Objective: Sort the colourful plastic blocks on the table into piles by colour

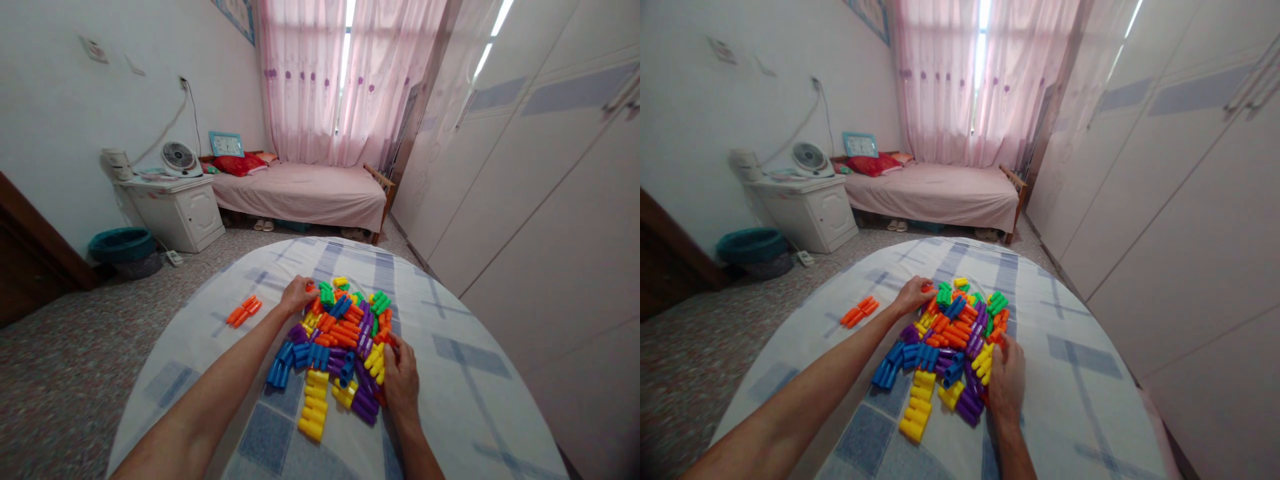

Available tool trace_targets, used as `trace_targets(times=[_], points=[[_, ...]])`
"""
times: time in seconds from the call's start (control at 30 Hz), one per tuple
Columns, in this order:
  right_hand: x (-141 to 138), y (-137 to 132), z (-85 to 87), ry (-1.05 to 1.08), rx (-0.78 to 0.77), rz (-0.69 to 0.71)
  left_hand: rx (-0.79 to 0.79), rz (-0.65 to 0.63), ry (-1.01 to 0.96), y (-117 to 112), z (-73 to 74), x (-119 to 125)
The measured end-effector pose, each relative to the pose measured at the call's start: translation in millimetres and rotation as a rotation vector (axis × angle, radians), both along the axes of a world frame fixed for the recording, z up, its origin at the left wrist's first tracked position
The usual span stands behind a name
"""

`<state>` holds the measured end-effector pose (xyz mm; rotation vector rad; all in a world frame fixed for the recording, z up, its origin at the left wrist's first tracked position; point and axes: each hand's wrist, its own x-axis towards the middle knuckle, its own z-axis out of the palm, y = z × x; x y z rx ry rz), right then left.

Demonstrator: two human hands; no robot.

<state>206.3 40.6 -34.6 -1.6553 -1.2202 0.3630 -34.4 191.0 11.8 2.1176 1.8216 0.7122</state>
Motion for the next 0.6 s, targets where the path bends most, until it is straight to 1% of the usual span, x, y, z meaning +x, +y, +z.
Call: trace_targets(times=[0.1, 0.17, 0.23, 0.3, 0.37, 0.4, 0.43, 0.5, 0.57, 0.6], points=[[1, 0, -0.9, 0.001, 0.0, 0.006, 0.079, 0.044, -0.028, -17, 9.7, -14], [1, 0, -1.0, 0.002, -0.003, 0.009, 0.177, 0.087, -0.053, -29, 13.6, -33], [1, 0, -0.9, -0.002, 0.0, 0.008, 0.283, 0.165, -0.063, -39, 13.0, -61], [0, 1, -0.7, -0.011, 0.004, 0.005, 0.323, 0.292, -0.043, -48, 7.3, -90], [0, 1, -0.7, -0.023, 0.005, 0.002, 0.266, 0.409, -0.017, -55, -2.5, -116], [0, 1, -0.7, -0.027, 0.005, 0.002, 0.219, 0.435, -0.008, -58, -8.4, -126], [0, 1, -0.6, -0.029, 0.006, 0.003, 0.174, 0.44, -0.004, -61, -14.4, -134], [0, 1, -0.3, -0.026, 0.006, 0.003, 0.119, 0.41, -0.006, -66, -25.2, -140], [-1, 1, 0.2, -0.02, 0.001, 0.002, 0.109, 0.379, -0.018, -71, -31.9, -138], [0, 1, 0.4, -0.02, -0.002, 0.003, 0.134, 0.377, -0.013, -72, -32.9, -134]])
